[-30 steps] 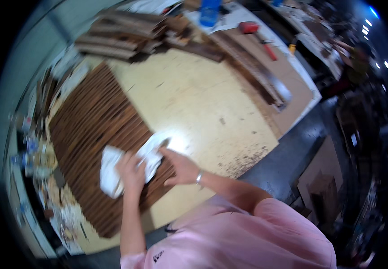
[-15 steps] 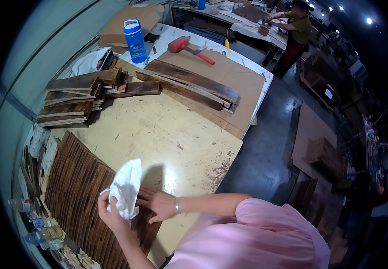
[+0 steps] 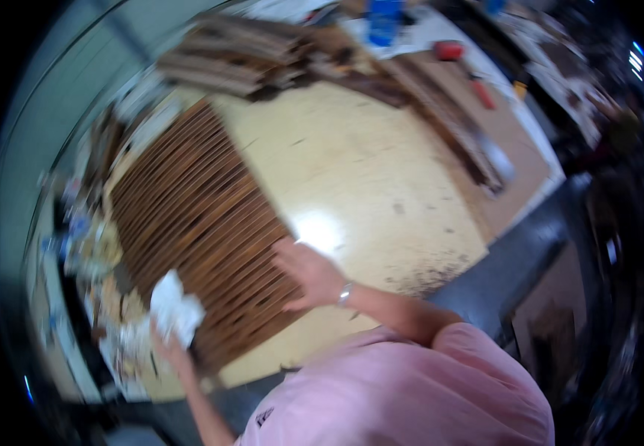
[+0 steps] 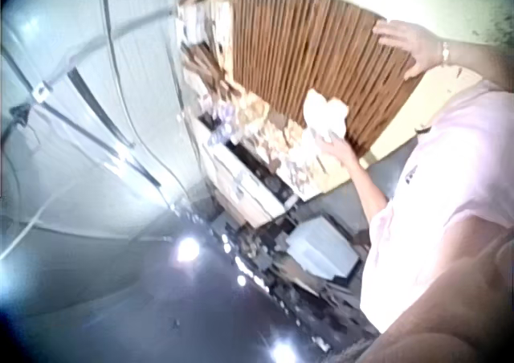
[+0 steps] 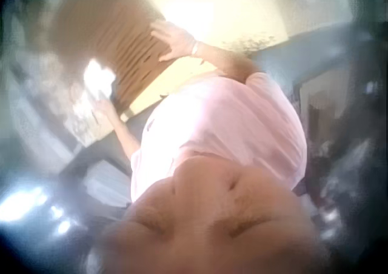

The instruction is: The person organizes several thin wooden slats, rubs a wood panel with a sanding block, and then wipes the panel with a white cloth.

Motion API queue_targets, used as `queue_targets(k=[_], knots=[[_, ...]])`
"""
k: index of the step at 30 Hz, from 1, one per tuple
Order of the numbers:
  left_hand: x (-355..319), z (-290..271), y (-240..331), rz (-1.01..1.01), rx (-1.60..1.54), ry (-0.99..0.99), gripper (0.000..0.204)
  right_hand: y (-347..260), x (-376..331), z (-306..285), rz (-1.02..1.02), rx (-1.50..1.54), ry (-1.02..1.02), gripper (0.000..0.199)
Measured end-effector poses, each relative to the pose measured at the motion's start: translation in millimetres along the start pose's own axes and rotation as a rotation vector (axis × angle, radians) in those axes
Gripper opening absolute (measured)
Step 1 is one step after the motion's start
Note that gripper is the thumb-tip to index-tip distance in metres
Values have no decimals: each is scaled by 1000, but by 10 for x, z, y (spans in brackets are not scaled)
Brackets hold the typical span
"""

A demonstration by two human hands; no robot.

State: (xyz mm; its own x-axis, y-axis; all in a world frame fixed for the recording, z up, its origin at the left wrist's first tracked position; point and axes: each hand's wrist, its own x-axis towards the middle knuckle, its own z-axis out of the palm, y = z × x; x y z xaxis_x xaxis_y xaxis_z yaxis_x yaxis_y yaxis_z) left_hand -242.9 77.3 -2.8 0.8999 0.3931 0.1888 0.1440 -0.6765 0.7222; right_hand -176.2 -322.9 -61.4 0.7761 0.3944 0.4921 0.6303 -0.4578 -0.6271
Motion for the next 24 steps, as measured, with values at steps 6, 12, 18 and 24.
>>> queue_targets(k=[6,12,18,24], knots=[[-211,1035,795,599,252,-296,45,-76,190,-39,14,-28,-89,91],[-288,-343,-777,-14,-163,-36,29,-120,126,-41,-1,-130,-92,94],[-323,46,128,227,195,58,29,-333,170,-146,57,-333,-304,120],[-849,93,-273,435,450,48,28,-294,155,-83,59,-339,-422,130]])
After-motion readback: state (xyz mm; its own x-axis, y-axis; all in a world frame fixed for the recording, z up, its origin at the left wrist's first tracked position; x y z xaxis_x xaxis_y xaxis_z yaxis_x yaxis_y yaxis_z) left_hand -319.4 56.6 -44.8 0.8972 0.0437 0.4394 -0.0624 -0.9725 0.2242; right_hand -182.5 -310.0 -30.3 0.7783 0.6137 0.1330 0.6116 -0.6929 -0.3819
